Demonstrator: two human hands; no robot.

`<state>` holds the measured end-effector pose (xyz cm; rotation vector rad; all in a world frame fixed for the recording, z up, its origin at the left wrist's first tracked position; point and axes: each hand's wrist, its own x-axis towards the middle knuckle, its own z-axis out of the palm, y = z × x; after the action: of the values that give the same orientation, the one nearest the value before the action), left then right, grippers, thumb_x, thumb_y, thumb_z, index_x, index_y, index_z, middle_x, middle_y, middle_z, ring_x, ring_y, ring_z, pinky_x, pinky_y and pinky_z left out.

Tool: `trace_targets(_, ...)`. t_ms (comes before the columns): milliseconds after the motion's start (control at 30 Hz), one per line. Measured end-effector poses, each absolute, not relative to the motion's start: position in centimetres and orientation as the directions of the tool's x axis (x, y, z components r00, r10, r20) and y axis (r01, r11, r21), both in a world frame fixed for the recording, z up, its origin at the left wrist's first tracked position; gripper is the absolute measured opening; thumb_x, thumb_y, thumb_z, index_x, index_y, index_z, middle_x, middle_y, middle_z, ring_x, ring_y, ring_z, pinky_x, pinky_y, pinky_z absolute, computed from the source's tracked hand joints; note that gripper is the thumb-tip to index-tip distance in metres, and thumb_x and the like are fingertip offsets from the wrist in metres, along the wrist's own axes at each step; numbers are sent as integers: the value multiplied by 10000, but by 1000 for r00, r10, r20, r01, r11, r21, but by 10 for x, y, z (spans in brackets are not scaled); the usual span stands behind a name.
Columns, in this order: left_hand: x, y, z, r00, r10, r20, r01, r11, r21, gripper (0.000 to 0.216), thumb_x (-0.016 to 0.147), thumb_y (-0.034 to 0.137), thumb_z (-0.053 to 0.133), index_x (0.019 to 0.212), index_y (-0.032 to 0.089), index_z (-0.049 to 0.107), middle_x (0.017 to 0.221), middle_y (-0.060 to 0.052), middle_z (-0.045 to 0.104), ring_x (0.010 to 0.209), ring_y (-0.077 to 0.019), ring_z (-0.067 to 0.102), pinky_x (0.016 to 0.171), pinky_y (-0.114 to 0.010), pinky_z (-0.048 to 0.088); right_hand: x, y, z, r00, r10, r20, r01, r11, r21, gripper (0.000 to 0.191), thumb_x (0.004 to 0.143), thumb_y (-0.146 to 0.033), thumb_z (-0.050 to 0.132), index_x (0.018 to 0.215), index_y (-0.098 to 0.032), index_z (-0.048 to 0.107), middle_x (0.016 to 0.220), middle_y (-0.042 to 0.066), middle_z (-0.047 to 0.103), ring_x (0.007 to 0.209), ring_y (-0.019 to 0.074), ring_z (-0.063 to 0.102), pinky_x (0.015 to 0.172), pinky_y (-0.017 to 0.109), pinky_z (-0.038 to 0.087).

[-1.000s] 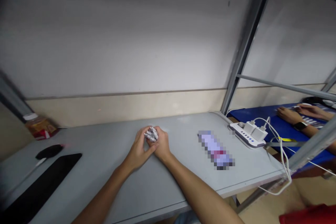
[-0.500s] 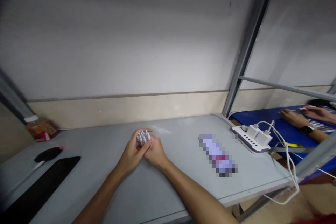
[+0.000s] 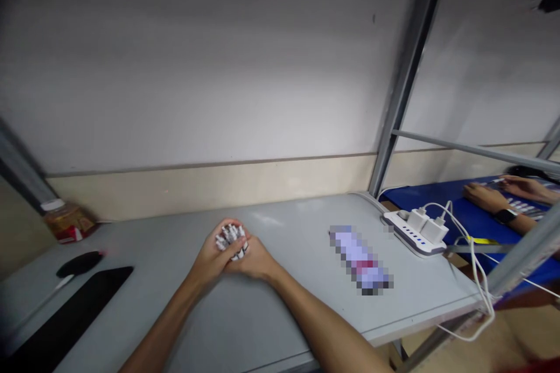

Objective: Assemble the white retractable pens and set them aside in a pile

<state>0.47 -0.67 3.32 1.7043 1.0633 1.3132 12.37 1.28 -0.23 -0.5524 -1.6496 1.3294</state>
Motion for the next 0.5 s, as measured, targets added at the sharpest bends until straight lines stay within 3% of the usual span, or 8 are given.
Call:
trace_targets(133,5,-9,35,165,952,259,60,-272,960,437,717,315,696,1082,249,465,751,52,582,619,-106,569,568,-206,466,121,5,0,-550,792,264,-217,169,-961,367,563,-169,718,895,-186,564,687,-48,563,518,88,500,477,207,443)
trace_targets(267,7,-7,32,134,973,188,9,-191,982,305,691,326,711,871,213,492,652,75,516,541,-79,509,523,-186,430,118,2,-3,-686,718,121,-187,-13,-982,236,602,-267,716,740,-141,572,581,-11,580,476,125,550,466,245,462)
trace_targets(367,7,0,26,81,976,204,-8,-204,979,295,670,325,732,772,192,490,624,78,478,562,-70,490,535,-169,411,120,4,-3,-650,746,147,-162,53,-985,267,604,-281,752,769,-133,602,658,3,617,586,130,579,575,258,490)
trace_targets(500,3,11,16,57,982,179,-9,-179,984,313,674,358,732,788,191,494,618,81,475,545,-70,484,515,-171,404,133,15,-3,-650,737,187,-44,209,-977,333,623,-333,787,830,-134,620,746,-8,607,683,120,545,658,252,467)
